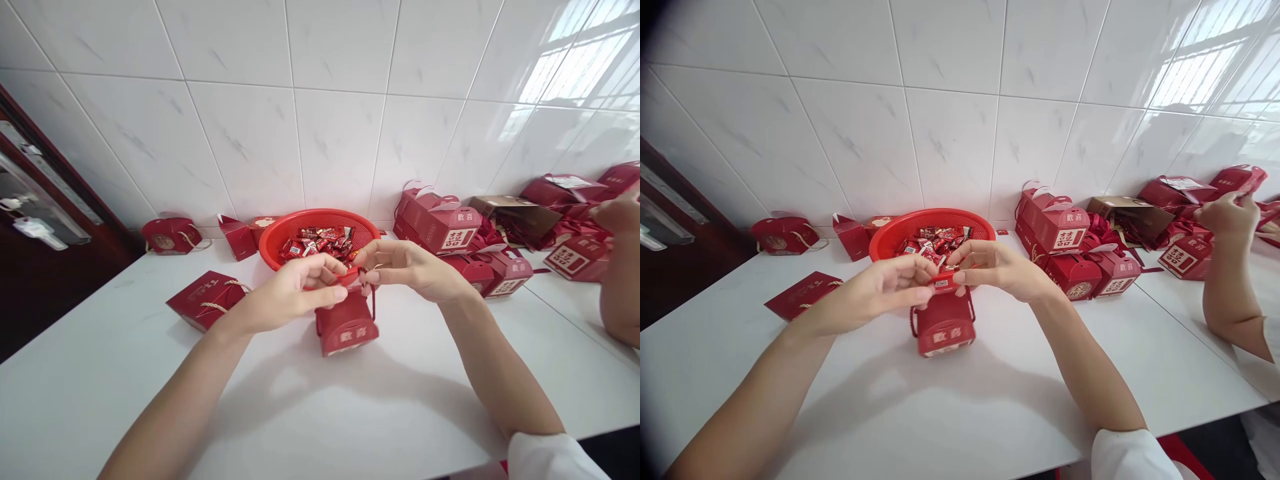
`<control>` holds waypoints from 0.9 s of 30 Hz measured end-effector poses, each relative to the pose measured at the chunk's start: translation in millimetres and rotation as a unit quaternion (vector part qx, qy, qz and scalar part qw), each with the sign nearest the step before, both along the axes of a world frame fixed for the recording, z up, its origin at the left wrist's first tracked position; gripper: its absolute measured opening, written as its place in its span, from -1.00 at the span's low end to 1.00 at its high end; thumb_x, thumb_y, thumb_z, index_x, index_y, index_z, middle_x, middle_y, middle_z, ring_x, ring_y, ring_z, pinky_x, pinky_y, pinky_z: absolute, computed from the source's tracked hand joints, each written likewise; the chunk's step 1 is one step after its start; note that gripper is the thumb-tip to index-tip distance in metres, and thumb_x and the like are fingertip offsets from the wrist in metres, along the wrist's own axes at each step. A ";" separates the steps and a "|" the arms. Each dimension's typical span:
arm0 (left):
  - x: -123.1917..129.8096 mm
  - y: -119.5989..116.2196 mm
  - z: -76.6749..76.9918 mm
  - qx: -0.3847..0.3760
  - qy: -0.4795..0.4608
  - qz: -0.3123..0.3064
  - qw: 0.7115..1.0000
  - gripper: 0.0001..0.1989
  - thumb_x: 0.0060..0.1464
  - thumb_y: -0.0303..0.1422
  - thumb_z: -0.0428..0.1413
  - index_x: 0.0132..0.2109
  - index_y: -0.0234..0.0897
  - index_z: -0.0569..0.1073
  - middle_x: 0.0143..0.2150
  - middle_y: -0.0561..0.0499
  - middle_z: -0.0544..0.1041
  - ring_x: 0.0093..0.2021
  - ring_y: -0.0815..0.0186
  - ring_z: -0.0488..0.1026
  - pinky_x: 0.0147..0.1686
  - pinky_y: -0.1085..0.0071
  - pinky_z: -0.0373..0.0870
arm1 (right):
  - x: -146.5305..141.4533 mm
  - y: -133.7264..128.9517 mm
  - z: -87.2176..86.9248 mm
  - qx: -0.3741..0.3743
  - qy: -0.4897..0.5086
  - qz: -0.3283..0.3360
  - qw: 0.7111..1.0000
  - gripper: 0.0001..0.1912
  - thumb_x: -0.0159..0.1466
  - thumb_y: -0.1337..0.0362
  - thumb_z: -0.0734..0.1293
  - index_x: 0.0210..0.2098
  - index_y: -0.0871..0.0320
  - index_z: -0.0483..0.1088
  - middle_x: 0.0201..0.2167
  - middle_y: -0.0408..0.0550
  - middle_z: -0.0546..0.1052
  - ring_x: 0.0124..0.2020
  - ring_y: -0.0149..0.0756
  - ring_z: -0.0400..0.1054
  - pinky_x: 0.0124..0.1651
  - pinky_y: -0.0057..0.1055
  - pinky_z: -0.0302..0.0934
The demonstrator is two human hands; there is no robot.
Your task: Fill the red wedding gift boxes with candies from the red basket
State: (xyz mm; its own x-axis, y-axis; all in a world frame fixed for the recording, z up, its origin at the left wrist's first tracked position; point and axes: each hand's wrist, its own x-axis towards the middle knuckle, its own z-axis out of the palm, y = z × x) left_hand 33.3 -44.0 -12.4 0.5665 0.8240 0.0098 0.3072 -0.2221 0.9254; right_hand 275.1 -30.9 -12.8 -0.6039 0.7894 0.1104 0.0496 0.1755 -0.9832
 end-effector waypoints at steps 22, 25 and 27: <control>11.6 7.1 -23.6 0.189 0.022 0.076 0.979 -0.43 0.17 -0.16 0.17 0.29 -0.13 0.34 0.12 -0.04 0.57 0.19 0.11 0.46 0.21 0.18 0.40 | 0.5 -24.2 6.6 0.299 -0.245 -0.333 0.860 -0.83 0.26 0.26 0.27 -0.46 0.13 0.33 -0.52 -0.14 0.43 -0.48 -0.37 0.24 -0.41 -0.42 0.07; 4.1 29.2 -28.5 0.211 0.018 0.128 0.969 -0.57 0.13 -0.13 0.17 0.09 -0.23 0.50 0.07 -0.08 0.60 0.08 0.11 0.54 0.16 0.19 0.45 | 33.6 -23.6 24.3 0.333 -0.134 -0.480 0.801 -0.84 0.23 0.19 0.32 -0.43 0.13 0.38 -0.49 -0.11 0.46 -0.46 -0.32 0.32 -0.37 -0.39 0.17; -2.4 46.4 -34.6 0.207 0.015 0.155 0.966 -0.57 0.10 -0.10 0.17 0.02 -0.26 0.53 0.05 -0.10 0.62 0.05 0.10 0.55 0.15 0.17 0.45 | 58.2 -18.3 34.0 0.359 -0.059 -0.573 0.734 -0.85 0.21 0.18 0.33 -0.40 0.12 0.37 -0.49 -0.11 0.46 -0.46 -0.31 0.34 -0.38 -0.36 0.20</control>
State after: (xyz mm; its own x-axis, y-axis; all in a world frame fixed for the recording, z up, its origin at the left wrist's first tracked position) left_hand 30.9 2.5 -47.0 0.2979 0.8831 0.3625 0.4439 -0.4643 0.7664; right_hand 333.3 -49.1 21.2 0.3732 0.5496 0.7475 0.6470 0.4233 -0.6342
